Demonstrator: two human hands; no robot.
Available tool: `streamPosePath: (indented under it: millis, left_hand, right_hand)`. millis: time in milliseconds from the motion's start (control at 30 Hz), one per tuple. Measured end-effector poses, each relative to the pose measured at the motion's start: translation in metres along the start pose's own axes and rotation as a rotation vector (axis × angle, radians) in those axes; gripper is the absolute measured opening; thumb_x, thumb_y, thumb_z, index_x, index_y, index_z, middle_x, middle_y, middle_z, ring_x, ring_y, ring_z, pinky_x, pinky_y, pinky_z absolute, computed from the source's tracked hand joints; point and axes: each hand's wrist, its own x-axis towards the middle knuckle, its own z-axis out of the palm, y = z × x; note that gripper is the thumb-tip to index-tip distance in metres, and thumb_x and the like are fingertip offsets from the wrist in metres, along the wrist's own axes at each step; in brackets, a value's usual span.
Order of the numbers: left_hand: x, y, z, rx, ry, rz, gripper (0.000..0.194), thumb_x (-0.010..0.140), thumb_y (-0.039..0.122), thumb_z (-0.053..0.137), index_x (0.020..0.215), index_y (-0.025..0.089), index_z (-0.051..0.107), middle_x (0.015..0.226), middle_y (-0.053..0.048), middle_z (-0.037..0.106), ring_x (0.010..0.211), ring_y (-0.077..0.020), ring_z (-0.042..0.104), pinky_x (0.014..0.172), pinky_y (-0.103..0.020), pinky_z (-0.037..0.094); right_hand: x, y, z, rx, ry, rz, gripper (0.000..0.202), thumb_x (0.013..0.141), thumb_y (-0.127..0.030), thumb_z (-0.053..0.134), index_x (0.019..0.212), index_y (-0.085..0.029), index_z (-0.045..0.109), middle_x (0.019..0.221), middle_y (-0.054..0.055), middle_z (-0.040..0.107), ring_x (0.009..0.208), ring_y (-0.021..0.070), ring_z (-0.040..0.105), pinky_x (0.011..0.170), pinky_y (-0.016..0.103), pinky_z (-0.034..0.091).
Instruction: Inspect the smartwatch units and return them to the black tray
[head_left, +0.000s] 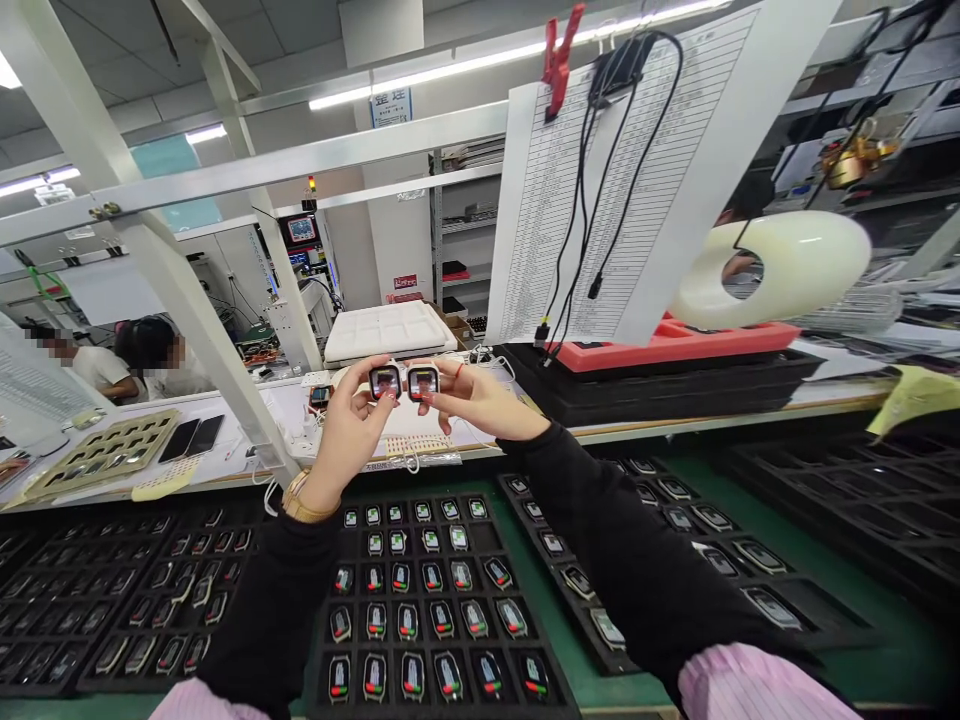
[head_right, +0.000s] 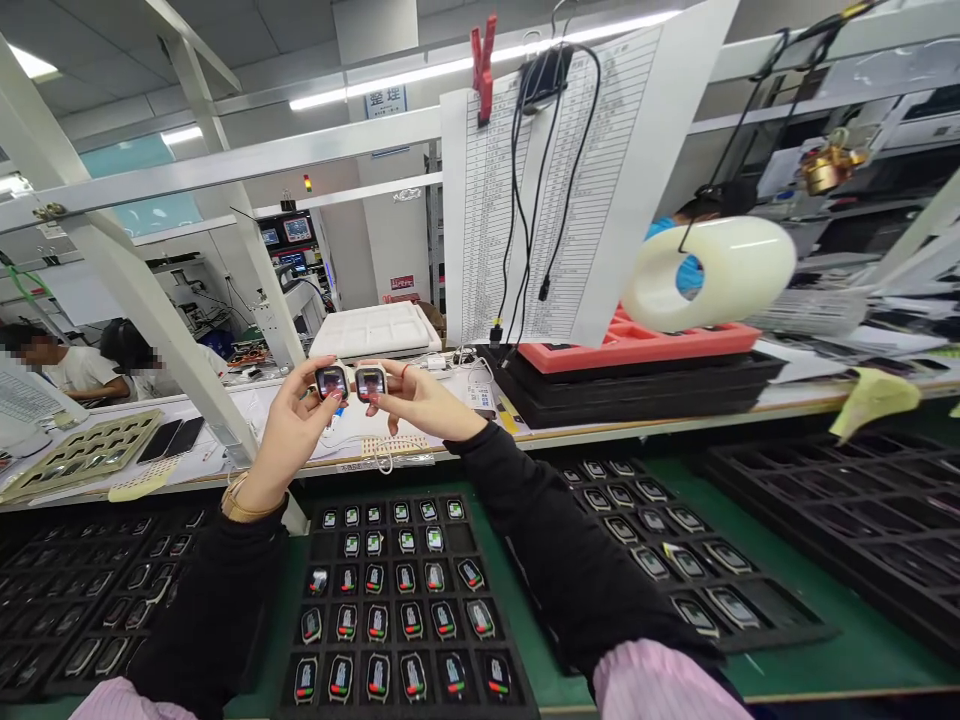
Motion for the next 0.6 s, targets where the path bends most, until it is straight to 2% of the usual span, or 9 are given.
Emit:
streamPosePath:
  millis: [167, 300, 467, 600]
  left_hand:
    - [0.001, -0.009, 0.007, -0.029, -0.057, -0.008, 0.043, 0.080, 0.023, 0.067, 0.121, 0.025, 0.055, 0.119, -0.007, 0.059, 0.086, -0.0132, 0.063, 0.076, -0.025, 0.053]
    - [-0.002, -0.015, 0.015, -0.072, -0.085, -0.026, 0.042, 0.079, 0.024, 0.068, 0.120, 0.024, 0.055, 0.122, -0.007, 0.058, 0.088, -0.0132, 0.062, 0.080, -0.025, 0.052]
    - [-0.019, -0.026, 0.026, -0.161, -0.113, -0.148, 0.039, 0.081, 0.026, 0.067, 0.118, 0.024, 0.055, 0.121, -0.006, 0.058, 0.091, -0.0134, 0.063, 0.079, -0.024, 0.052]
    - [-0.037, -0.041, 0.032, -0.208, -0.152, -0.240, 0.043, 0.081, 0.028, 0.067, 0.121, 0.024, 0.052, 0.116, -0.006, 0.061, 0.091, -0.0141, 0.063, 0.075, -0.023, 0.052]
  right_hand:
    - [-0.008, 0.002, -0.004, -0.012, 0.019, 0.020, 0.056, 0.083, -0.031, 0.071, 0.132, -0.014, 0.048, 0.094, 0.008, 0.060, 0.079, 0.0171, 0.060, 0.048, 0.019, 0.054]
    - [-0.018, 0.001, -0.006, -0.006, 0.088, 0.042, 0.053, 0.083, -0.027, 0.068, 0.131, -0.015, 0.049, 0.089, 0.006, 0.060, 0.076, 0.0165, 0.060, 0.049, 0.020, 0.053]
    - [-0.038, 0.010, -0.005, 0.027, 0.180, 0.103, 0.049, 0.084, -0.029, 0.065, 0.129, -0.015, 0.052, 0.086, 0.005, 0.060, 0.071, 0.0157, 0.060, 0.047, 0.019, 0.052]
    - [-0.062, 0.025, -0.001, 0.072, 0.233, 0.164, 0.048, 0.085, -0.032, 0.066, 0.128, -0.015, 0.053, 0.091, 0.006, 0.062, 0.072, 0.0155, 0.061, 0.045, 0.018, 0.051]
